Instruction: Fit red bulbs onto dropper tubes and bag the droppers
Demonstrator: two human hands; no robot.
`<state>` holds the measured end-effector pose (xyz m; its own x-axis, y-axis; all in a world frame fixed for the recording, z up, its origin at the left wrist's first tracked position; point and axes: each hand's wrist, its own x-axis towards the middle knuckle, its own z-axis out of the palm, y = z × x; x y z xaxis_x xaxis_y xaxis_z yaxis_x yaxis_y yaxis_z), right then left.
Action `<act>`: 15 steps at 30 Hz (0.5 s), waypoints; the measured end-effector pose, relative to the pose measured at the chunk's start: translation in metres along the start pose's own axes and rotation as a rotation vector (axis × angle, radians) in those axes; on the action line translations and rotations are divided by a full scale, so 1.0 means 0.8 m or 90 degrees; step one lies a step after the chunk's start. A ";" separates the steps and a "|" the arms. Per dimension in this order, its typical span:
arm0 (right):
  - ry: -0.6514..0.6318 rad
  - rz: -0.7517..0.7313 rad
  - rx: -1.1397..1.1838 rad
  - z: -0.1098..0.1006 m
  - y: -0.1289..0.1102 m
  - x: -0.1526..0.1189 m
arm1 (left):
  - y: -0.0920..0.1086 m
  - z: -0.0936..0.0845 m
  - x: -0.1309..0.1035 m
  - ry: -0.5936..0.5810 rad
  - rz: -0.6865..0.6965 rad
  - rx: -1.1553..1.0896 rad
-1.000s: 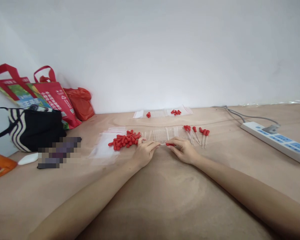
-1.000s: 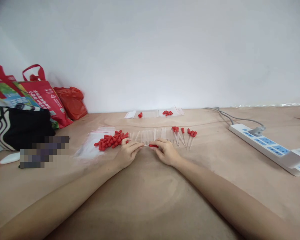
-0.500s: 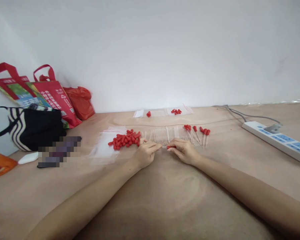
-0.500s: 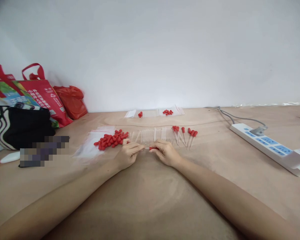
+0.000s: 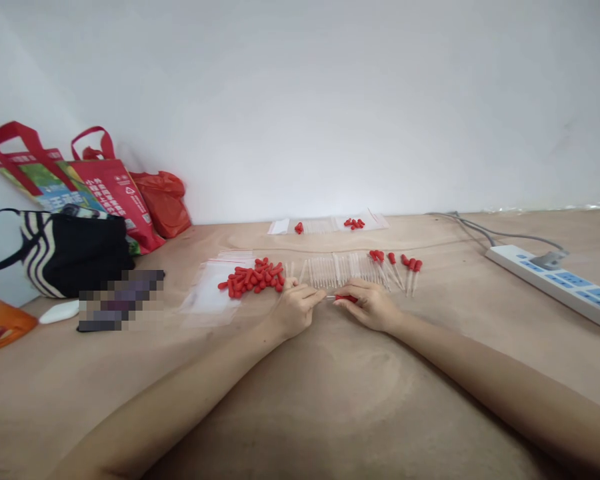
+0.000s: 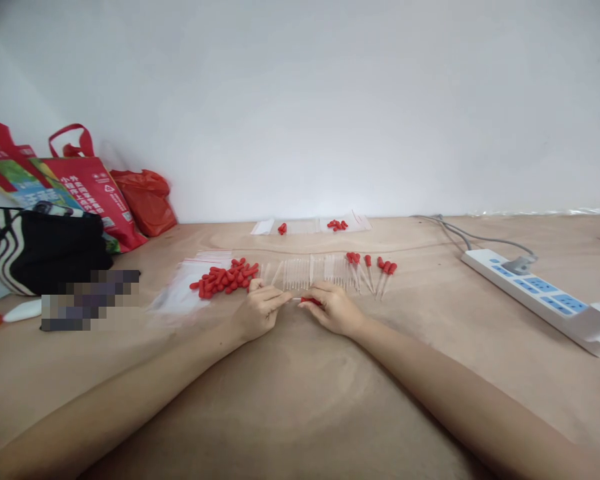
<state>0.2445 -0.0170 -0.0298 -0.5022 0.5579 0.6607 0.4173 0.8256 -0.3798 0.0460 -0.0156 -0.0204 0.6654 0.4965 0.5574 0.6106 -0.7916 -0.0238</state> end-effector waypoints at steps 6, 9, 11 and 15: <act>-0.039 -0.025 -0.052 0.003 0.003 0.001 | 0.004 0.000 0.000 0.001 0.003 0.013; -0.056 -0.032 -0.064 0.004 0.003 0.004 | 0.004 0.000 0.001 0.004 0.012 0.021; -0.059 -0.032 -0.062 0.005 0.002 0.005 | 0.004 0.001 0.001 0.007 0.015 0.020; -0.054 -0.017 -0.042 0.008 0.000 0.008 | 0.002 0.001 0.000 0.011 0.006 0.016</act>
<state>0.2365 -0.0130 -0.0292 -0.5746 0.5438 0.6116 0.4503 0.8341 -0.3185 0.0476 -0.0168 -0.0212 0.6633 0.4832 0.5715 0.6156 -0.7865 -0.0496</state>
